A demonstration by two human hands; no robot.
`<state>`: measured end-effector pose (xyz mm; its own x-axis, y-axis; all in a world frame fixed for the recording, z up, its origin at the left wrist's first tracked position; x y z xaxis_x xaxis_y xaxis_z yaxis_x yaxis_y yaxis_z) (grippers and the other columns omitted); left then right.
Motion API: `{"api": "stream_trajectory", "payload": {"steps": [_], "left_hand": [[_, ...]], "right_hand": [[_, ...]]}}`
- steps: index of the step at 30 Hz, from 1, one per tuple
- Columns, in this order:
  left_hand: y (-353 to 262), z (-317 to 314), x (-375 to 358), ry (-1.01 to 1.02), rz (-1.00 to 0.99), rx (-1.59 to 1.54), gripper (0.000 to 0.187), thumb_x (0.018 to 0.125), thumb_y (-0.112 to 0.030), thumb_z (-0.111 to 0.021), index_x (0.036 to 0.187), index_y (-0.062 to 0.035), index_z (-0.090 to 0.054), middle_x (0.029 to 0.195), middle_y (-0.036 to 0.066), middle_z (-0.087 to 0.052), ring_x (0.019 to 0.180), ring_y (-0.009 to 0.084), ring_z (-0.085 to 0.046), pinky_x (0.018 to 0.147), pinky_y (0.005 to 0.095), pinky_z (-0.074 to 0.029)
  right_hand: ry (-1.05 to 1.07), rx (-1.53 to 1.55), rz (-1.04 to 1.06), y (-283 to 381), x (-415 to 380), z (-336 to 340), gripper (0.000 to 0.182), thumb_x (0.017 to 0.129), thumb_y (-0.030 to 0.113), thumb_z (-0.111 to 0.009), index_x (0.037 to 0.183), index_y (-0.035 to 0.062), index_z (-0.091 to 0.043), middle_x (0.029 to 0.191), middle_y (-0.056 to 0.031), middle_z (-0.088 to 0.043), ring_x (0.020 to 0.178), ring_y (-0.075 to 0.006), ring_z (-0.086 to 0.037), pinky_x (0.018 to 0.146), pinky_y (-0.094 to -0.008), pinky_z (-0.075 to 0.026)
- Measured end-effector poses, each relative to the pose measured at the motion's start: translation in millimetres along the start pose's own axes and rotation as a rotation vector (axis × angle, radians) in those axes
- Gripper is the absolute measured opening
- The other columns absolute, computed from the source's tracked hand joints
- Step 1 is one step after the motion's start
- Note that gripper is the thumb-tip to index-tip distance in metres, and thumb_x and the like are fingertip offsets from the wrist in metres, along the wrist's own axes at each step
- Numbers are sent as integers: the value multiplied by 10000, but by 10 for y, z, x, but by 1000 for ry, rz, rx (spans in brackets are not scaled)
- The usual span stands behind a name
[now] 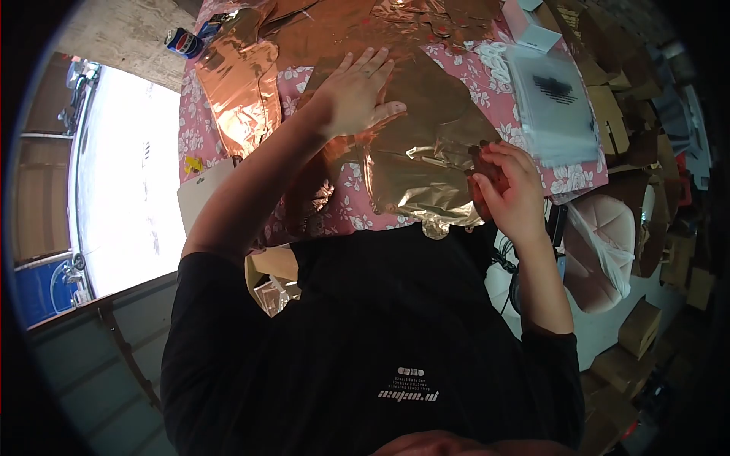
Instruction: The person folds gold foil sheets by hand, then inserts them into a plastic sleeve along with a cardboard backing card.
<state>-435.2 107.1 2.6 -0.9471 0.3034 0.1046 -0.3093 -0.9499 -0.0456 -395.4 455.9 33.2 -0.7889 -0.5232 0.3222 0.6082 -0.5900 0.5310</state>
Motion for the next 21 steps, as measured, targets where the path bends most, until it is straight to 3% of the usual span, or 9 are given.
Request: {"api": "stream_trajectory", "payload": {"steps": [9, 12, 14, 15, 19, 21], "left_hand": [[-10, 73, -2, 66, 14, 22, 990, 1088, -704, -534, 1706, 48, -351, 1806, 277, -287, 1692, 432, -255, 1375, 577, -219], [-95, 163, -27, -53, 10, -32, 963, 1106, -676, -518, 1708, 55, -343, 1811, 283, -268, 1701, 429, -227, 1383, 575, -187], [-192, 232, -51, -91, -18, -58, 959, 1116, -665, -499, 1715, 61, -319, 1814, 284, -260, 1708, 420, -212, 1390, 571, -160], [-266, 267, -75, -92, -23, -61, 959, 1116, -665, -499, 1715, 61, -319, 1814, 284, -260, 1708, 420, -212, 1390, 571, -160], [-566, 268, -189, -16, -72, -102, 1049, 1078, -735, -506, 1727, 59, -289, 1825, 272, -237, 1719, 402, -182, 1397, 558, -137], [-596, 203, -215, 15, -85, -84, 1088, 1058, -767, -514, 1730, 57, -283, 1829, 267, -231, 1721, 397, -174, 1399, 552, -130]], "right_hand": [[-90, -2, -68, -16, 57, 33, 280, 881, 68, -867, 1131, 1, -761, 1278, -151, -776, 1216, -365, -729, 1062, -437, -581], [-164, -47, -66, -24, 132, 82, 265, 899, 89, -874, 1120, -3, -761, 1203, -157, -782, 1093, -346, -755, 968, -423, -606], [-61, 29, -253, -70, 241, 85, 265, 914, 115, -880, 1116, -4, -757, 1126, -154, -773, 971, -304, -751, 883, -411, -604], [-98, -1, -210, -83, 294, 80, 272, 927, 142, -881, 1115, -6, -752, 1040, -143, -757, 880, -266, -728, 823, -384, -591], [18, -1, -286, -188, 574, 44, 282, 946, 168, -875, 1122, -8, -742, 1005, -120, -761, 869, -237, -731, 820, -361, -589], [101, 148, -307, -284, 727, -40, 310, 956, 199, -876, 1136, -9, -734, 995, -101, -770, 855, -215, -736, 802, -352, -588]]}}
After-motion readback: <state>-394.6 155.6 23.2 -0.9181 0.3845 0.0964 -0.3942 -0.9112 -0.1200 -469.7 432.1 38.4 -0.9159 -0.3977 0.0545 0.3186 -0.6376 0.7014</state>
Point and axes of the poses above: each hand's wrist, its own x-axis towards the middle knuckle, its own z-axis out of the back of the hand, y = z × x, the point moved 3 cm from there along x, towards the middle knuckle
